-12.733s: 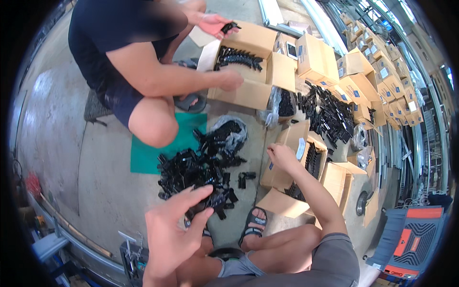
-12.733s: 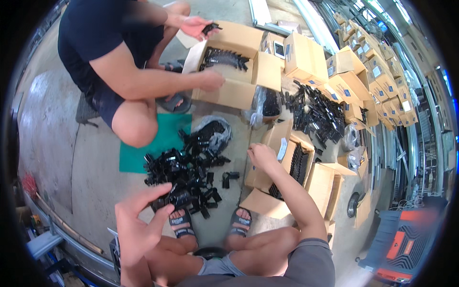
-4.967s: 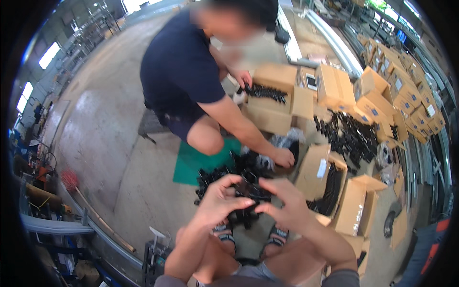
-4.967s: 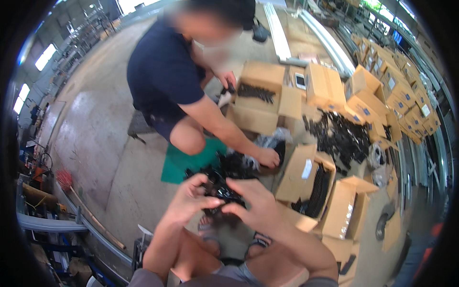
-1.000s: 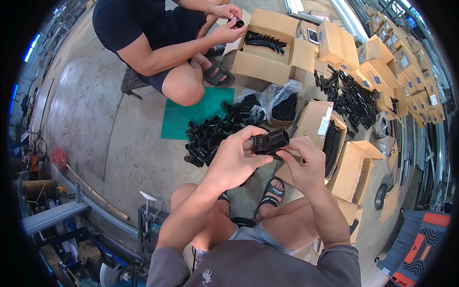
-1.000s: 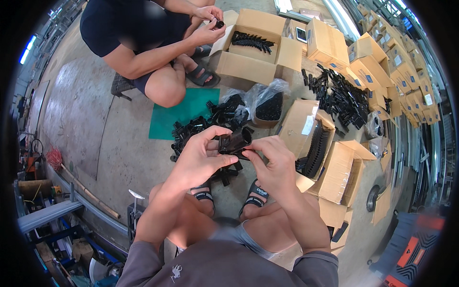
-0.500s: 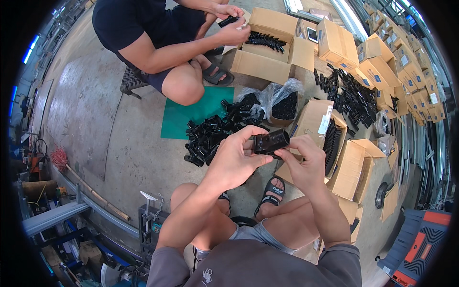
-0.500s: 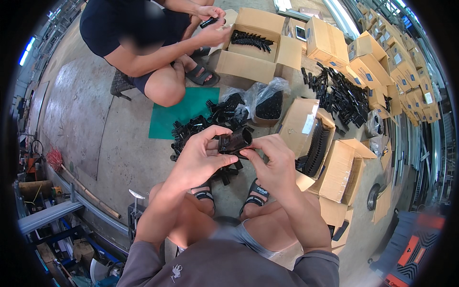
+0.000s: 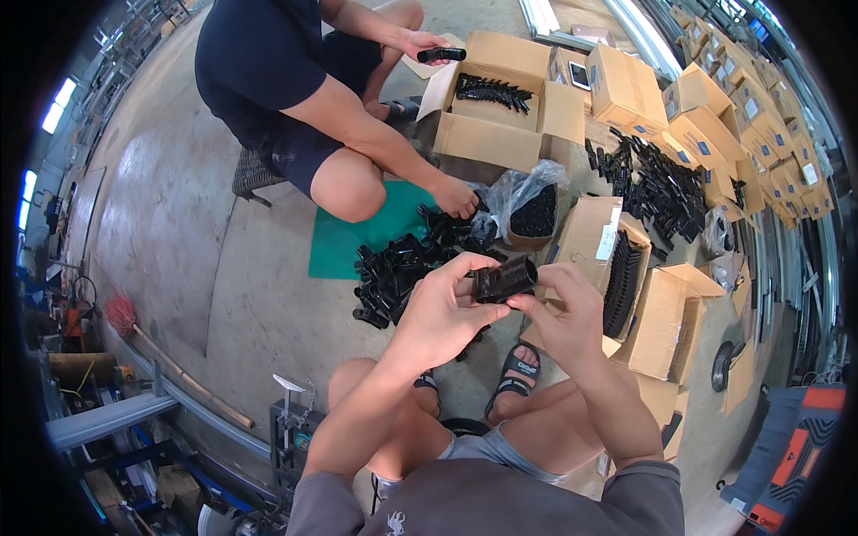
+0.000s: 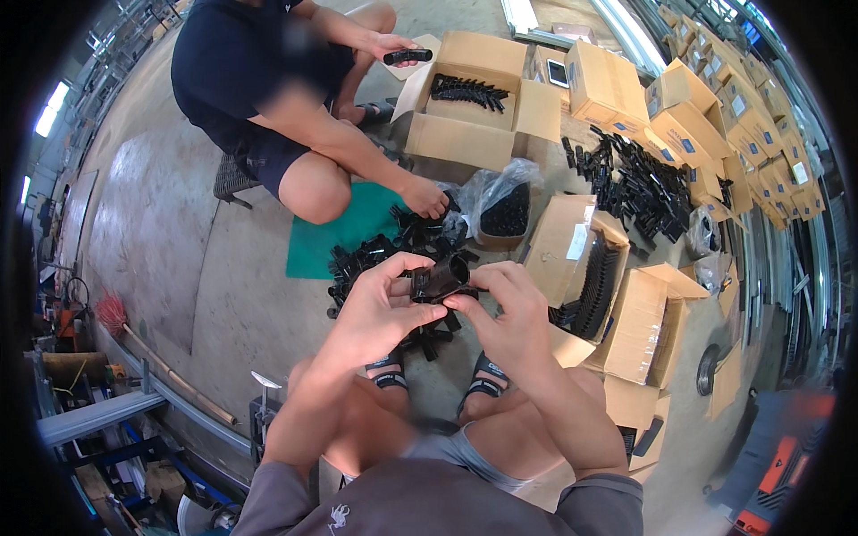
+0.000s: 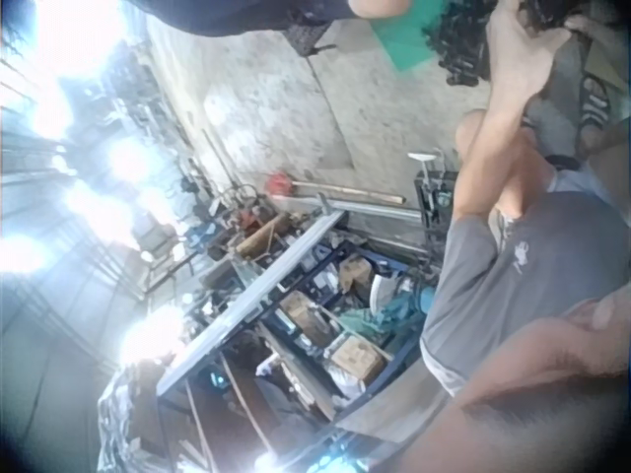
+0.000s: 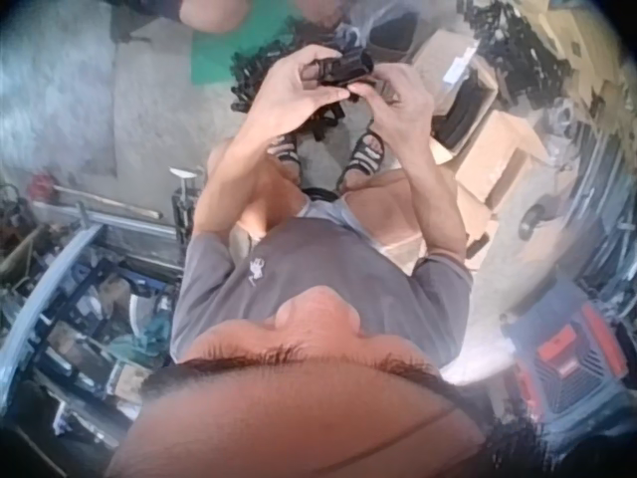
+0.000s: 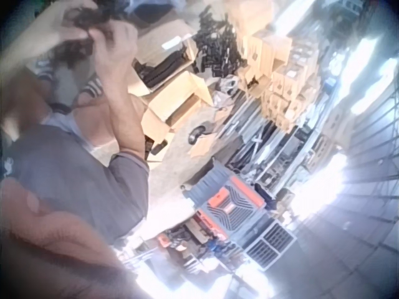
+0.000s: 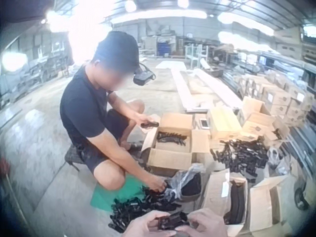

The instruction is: The person sorts black plastic components by hand, picking them up from a central pile on a mat and placing them into various cardboard boxes.

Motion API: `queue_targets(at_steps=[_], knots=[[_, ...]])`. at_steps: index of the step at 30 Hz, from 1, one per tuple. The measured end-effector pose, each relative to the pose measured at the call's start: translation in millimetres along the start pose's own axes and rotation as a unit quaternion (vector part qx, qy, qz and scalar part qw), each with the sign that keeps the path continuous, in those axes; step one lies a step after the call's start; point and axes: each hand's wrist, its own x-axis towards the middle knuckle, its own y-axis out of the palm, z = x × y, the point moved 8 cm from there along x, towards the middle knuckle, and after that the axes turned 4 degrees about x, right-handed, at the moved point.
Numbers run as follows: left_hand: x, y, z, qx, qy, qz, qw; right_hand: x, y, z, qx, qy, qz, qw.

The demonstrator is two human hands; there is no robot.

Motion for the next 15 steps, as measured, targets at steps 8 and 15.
queue_targets(at_steps=[8,15], knots=[[0,0,-2,-0.005,0.008,-0.010,1.000,-4,-1,9,-0.005,-0.048,0.004,0.999],[-4,-1,0,-0.010,0.013,-0.017,1.000,-3,3,11,-0.021,-0.054,0.014,0.998]])
